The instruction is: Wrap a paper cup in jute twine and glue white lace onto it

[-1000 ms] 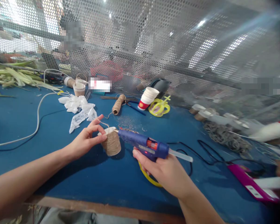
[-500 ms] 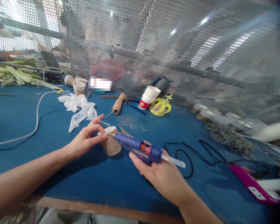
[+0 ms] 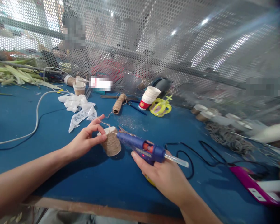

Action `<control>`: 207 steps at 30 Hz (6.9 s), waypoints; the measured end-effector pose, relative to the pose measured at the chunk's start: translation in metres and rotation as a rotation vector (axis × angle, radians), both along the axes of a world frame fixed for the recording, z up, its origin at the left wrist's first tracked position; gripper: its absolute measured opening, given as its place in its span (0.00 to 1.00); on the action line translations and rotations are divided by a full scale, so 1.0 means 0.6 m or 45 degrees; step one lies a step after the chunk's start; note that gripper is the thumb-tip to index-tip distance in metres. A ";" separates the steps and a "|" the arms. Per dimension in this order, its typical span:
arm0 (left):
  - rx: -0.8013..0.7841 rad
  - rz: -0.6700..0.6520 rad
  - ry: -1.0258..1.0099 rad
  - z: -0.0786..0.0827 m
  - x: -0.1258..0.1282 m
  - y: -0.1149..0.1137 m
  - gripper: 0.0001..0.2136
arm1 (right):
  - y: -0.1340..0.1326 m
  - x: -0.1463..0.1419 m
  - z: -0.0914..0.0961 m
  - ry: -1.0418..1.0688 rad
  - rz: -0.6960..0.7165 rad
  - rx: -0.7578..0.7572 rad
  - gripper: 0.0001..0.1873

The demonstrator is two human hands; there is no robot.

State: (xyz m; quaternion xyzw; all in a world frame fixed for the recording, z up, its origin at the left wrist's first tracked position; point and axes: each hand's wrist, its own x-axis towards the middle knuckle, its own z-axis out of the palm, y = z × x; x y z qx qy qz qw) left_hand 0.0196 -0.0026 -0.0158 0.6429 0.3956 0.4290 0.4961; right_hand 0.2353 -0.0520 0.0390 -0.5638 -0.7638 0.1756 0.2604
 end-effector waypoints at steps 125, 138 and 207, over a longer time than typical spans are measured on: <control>0.256 -0.113 0.124 0.008 -0.021 0.009 0.09 | 0.179 0.075 -0.053 0.635 -0.478 -0.513 0.10; 0.382 -0.185 0.262 0.016 -0.024 0.008 0.07 | 0.184 0.051 -0.043 -0.013 -0.557 -0.227 0.10; -0.285 -0.563 -0.474 0.027 -0.029 0.004 0.02 | 0.050 -0.048 -0.029 1.246 0.228 -0.301 0.13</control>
